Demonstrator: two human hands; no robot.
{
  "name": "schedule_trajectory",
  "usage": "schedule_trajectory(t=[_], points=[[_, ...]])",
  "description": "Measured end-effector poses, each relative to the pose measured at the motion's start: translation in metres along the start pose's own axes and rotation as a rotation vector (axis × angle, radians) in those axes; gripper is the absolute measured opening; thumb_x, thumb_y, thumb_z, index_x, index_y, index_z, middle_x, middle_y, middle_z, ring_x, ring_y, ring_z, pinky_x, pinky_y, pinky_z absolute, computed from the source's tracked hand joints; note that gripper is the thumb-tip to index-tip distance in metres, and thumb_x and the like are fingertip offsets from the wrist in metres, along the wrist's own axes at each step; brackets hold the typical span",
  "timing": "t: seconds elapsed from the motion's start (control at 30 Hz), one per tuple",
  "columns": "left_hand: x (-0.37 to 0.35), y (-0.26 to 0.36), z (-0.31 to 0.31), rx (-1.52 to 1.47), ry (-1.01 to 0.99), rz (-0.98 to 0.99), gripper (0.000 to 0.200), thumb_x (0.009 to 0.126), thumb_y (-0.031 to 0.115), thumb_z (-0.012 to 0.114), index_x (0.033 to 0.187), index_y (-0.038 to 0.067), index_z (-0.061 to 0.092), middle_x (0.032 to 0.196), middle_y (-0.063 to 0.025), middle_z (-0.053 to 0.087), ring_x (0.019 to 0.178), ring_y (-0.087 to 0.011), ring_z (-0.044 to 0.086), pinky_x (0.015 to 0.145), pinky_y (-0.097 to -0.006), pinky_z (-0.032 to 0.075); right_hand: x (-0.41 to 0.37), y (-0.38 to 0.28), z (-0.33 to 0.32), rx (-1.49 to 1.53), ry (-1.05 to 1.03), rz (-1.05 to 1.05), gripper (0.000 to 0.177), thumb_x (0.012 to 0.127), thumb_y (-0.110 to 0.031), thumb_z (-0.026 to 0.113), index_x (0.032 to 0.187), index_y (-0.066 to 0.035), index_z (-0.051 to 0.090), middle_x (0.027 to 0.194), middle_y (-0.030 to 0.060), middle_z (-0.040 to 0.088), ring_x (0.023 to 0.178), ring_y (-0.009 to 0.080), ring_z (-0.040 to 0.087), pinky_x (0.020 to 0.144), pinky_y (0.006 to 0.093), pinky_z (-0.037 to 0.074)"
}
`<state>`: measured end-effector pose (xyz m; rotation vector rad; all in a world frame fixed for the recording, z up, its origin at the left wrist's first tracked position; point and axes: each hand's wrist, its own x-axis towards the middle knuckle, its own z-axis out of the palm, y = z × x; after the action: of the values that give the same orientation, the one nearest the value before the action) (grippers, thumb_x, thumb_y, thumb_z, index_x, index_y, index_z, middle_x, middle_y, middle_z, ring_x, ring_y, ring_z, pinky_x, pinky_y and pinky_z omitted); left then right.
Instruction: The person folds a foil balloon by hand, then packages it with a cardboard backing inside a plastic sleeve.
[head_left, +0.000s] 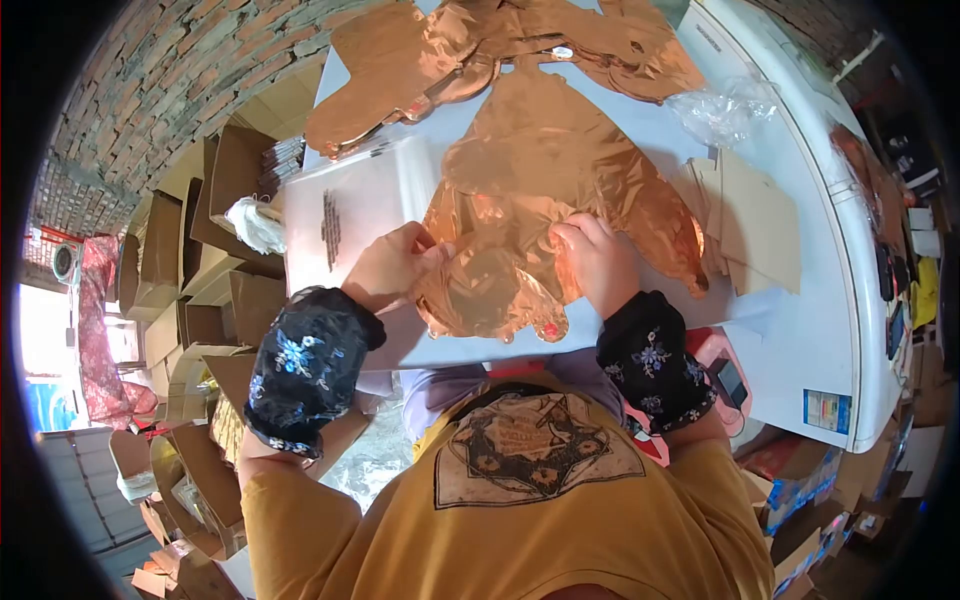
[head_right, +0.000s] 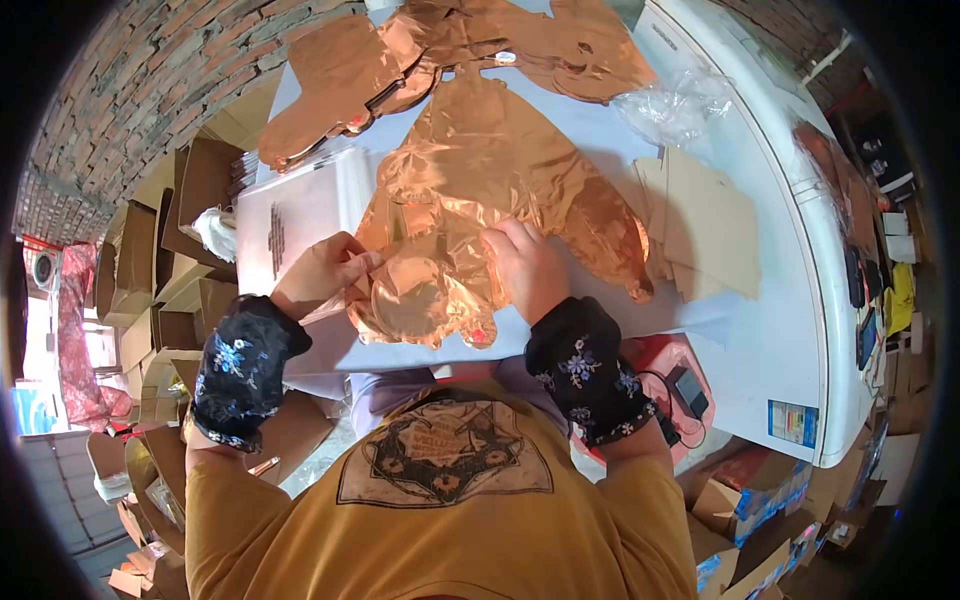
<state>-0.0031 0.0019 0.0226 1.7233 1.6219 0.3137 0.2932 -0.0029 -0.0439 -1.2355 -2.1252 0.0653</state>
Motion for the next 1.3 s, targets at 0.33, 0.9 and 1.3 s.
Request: schedule_trajectory(t=[0.33,0.9,1.3], points=[[-0.034,0.029,0.004,-0.755,-0.279,-0.120,0.015,0.098,0.027,0.066,0.097,0.012,0.066,0.082,0.0097,0.057,0.075,-0.0023,0.050,0.073,-0.0209,0.042,-0.001,0.001,-0.001,0.046,0.017,-0.016,0.025,0.078,-0.003,0.066,0.102,-0.005,0.068,0.100,0.0054,0.063,0.095,0.0258,0.061,0.080,0.0347,0.052],[-0.008,0.027,0.096,0.198,0.389,0.609,0.035,0.082,0.001,0.062,0.118,0.002,0.059,0.120,-0.0158,0.057,0.110,-0.0359,0.056,0.094,-0.0416,0.049,-0.001,0.001,-0.008,0.062,-0.050,0.000,0.028,0.084,-0.007,0.058,0.110,-0.005,0.065,0.105,0.0057,0.062,0.100,0.0264,0.061,0.081,0.0357,0.051],[-0.002,0.033,0.110,0.226,0.412,0.661,0.036,0.084,-0.001,0.063,0.121,0.000,0.062,0.125,-0.0144,0.057,0.110,-0.0336,0.054,0.095,-0.0400,0.049,0.001,0.001,-0.008,0.050,-0.068,0.024,0.026,0.084,-0.008,0.057,0.108,-0.006,0.068,0.105,0.0050,0.063,0.099,0.0244,0.063,0.080,0.0352,0.053]])
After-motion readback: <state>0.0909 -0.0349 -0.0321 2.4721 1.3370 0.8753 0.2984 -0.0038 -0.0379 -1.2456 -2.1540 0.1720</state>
